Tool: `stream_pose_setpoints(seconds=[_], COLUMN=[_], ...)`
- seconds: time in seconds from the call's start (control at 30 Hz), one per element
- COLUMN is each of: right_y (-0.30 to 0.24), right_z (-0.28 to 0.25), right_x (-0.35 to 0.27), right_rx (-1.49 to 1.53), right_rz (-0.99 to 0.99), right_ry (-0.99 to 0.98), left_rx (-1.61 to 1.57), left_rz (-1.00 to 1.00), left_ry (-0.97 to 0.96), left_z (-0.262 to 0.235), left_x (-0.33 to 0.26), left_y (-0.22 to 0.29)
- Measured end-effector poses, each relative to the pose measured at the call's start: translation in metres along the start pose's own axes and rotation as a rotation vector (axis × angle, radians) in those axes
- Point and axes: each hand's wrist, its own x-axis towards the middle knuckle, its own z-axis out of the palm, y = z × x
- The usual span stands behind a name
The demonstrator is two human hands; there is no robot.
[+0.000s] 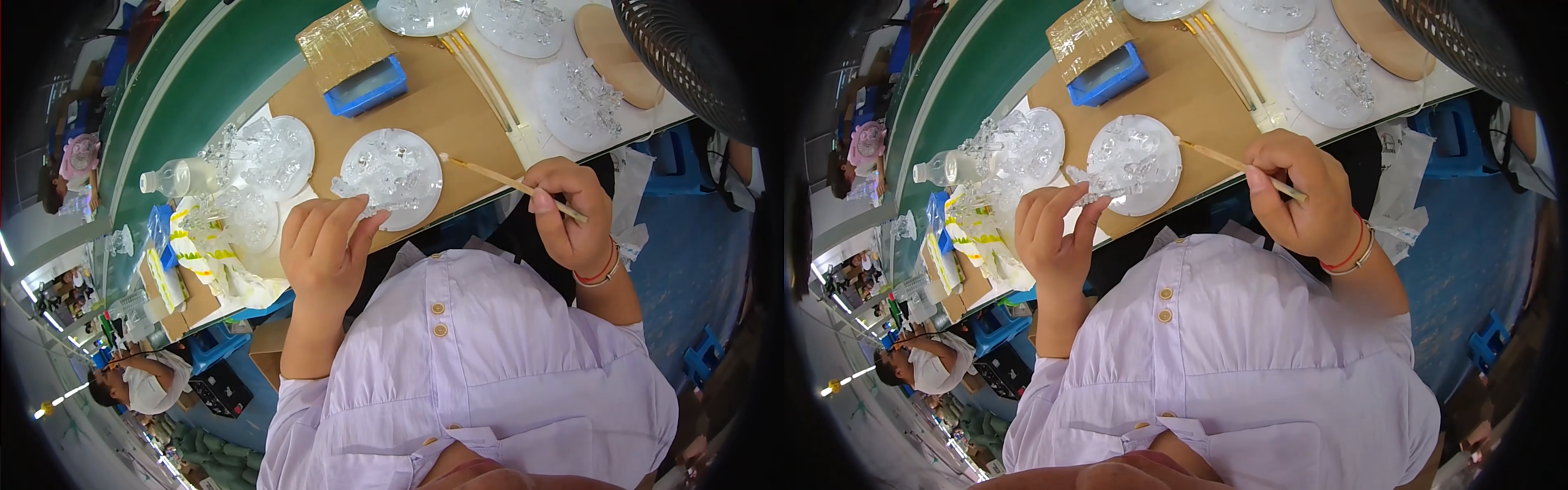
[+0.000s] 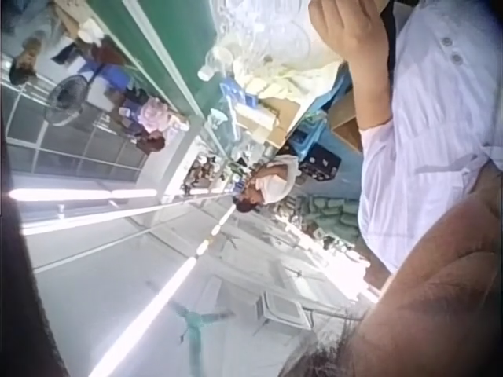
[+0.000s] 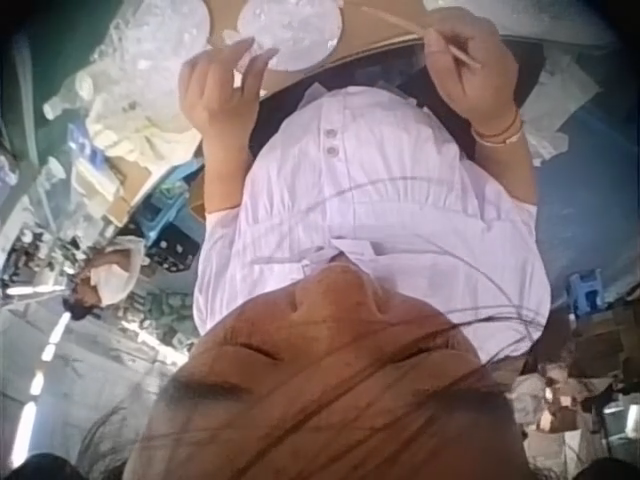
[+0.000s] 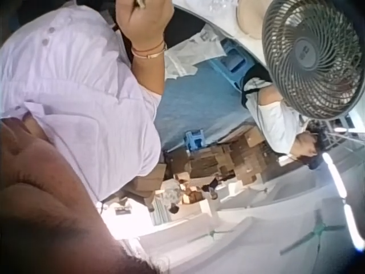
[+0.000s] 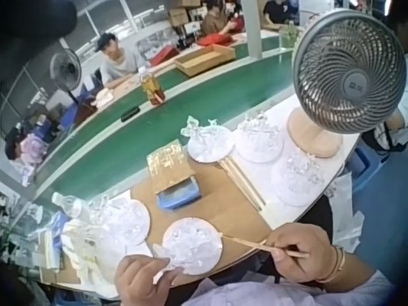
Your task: Applying adhesive to clear decorative lighting components using a wooden stick on an assembly line.
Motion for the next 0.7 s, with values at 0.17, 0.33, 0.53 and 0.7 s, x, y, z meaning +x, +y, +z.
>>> stream_pose_setpoints(seconds=[0.17,0.33,0.53,0.7], right_y=[0.006,0.017,0.011,0.009], right_z=[-0.004,0.005,-0.002,-0.005], right_x=[0.000,0.004,0.004,0.019], right_rx=[-0.058,-0.072,-0.018,0.035], right_rz=[0.008,-0.080,-0.052,-0.096], right_ry=[-0.136,-0.150,-0.214,-0.037], left_rx=[-0.080,-0.079,-0.104,-0.085], left_rz=[-0.017,-0.028,-0.028,-0.038], left_ry=[0.003,-0.026,-0.015,-0.063], left_z=[0.011,0.016,0.016,0.008], left_x=[0.002,0.004,0.004,0.003], left_y=[0.011,0.014,0.012,0.011])
